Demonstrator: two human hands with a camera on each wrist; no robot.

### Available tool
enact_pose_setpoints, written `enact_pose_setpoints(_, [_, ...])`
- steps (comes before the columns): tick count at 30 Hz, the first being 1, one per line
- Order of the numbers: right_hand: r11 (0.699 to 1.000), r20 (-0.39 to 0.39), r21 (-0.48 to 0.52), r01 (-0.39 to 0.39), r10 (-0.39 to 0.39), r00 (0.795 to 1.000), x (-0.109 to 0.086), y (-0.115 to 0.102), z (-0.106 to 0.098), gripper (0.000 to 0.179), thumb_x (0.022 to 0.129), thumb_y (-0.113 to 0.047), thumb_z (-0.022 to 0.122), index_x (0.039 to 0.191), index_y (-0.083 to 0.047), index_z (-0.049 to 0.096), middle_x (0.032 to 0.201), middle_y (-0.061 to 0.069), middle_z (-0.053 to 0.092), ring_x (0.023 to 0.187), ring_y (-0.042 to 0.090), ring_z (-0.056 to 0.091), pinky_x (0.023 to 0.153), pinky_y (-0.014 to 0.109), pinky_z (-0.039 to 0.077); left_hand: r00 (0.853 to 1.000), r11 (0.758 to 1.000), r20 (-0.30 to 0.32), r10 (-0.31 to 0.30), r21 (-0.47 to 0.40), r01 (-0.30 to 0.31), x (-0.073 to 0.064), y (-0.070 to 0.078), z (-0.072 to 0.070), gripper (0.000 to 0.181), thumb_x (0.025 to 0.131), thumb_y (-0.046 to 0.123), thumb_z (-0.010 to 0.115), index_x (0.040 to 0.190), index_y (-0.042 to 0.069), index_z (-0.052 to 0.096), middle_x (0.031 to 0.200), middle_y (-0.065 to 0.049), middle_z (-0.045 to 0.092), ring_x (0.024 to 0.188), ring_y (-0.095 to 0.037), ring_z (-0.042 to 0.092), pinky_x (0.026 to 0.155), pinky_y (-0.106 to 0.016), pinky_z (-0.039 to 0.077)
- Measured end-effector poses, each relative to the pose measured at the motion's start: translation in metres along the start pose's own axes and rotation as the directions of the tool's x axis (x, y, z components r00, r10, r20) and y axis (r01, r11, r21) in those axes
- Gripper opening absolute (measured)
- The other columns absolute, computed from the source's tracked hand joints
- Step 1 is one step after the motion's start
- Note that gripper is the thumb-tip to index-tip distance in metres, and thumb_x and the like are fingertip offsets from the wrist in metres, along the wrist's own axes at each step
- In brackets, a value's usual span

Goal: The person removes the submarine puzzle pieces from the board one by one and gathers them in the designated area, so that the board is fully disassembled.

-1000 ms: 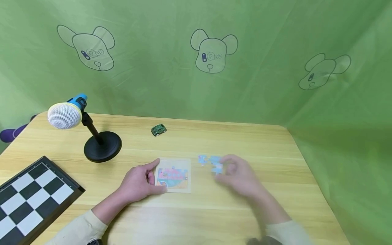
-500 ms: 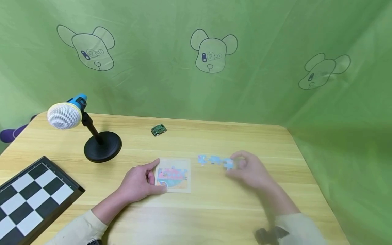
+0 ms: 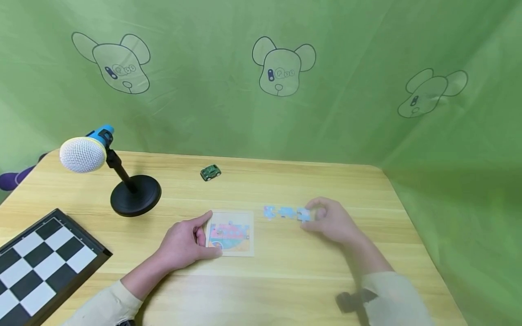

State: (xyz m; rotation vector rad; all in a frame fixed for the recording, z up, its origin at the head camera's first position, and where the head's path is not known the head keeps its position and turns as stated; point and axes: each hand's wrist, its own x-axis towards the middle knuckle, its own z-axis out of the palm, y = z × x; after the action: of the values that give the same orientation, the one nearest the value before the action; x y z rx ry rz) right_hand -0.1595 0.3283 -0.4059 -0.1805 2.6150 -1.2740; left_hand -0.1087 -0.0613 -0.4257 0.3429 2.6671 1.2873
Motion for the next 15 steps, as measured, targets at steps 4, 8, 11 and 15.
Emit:
enact_pose_setpoints(4, [1.0, 0.001, -0.003, -0.014, 0.014, 1.0, 0.0009, 0.0013, -0.0003, 0.052, 0.076, -0.016, 0.089, 0.116, 0.0, 0.06, 0.065, 0.001, 0.035, 0.057, 0.015, 0.035, 0.074, 0.031, 0.041, 1.0, 1.0, 0.001, -0.001, -0.001, 0.001, -0.0002, -0.0004, 0.0006, 0.097, 0.068, 0.038, 0.091, 0.148, 0.002, 0.048, 0.064, 0.009, 0.054, 0.055, -0.013, 0.049, 0.055, -0.03, 0.039])
enact_pose_setpoints(8, [1.0, 0.004, -0.007, -0.023, 0.023, 1.0, 0.0006, -0.0008, -0.0014, 0.053, 0.077, -0.015, 0.088, 0.118, 0.001, 0.059, 0.066, 0.001, 0.035, 0.057, 0.015, 0.035, 0.074, 0.031, 0.041, 1.0, 1.0, -0.002, 0.0, -0.001, 0.0, -0.0001, -0.0008, 0.0008, 0.097, 0.069, 0.038, 0.091, 0.147, 0.002, 0.048, 0.064, 0.009, 0.054, 0.055, -0.013, 0.049, 0.055, -0.03, 0.039])
enact_pose_setpoints(11, [0.999, 0.013, 0.004, -0.04, 0.04, 0.999, 0.0011, -0.0022, -0.0022, 0.053, 0.079, -0.012, 0.086, 0.12, 0.003, 0.057, 0.066, 0.002, 0.035, 0.057, 0.015, 0.035, 0.074, 0.031, 0.04, 1.0, 1.0, -0.003, -0.001, 0.0, 0.001, 0.0, -0.0006, 0.0008, 0.097, 0.069, 0.038, 0.091, 0.147, 0.002, 0.048, 0.064, 0.009, 0.054, 0.055, -0.013, 0.049, 0.055, -0.031, 0.04])
enact_pose_setpoints(15, [0.997, 0.038, 0.027, -0.068, 0.067, 0.997, 0.0039, -0.0042, -0.0035, 0.053, 0.079, -0.01, 0.086, 0.121, 0.004, 0.056, 0.067, 0.002, 0.035, 0.057, 0.015, 0.033, 0.069, 0.03, 0.04, 1.0, 1.0, -0.004, -0.005, 0.001, 0.005, 0.0001, -0.0007, 0.0007, 0.097, 0.069, 0.038, 0.091, 0.148, 0.003, 0.048, 0.064, 0.009, 0.054, 0.056, -0.013, 0.049, 0.056, -0.031, 0.04])
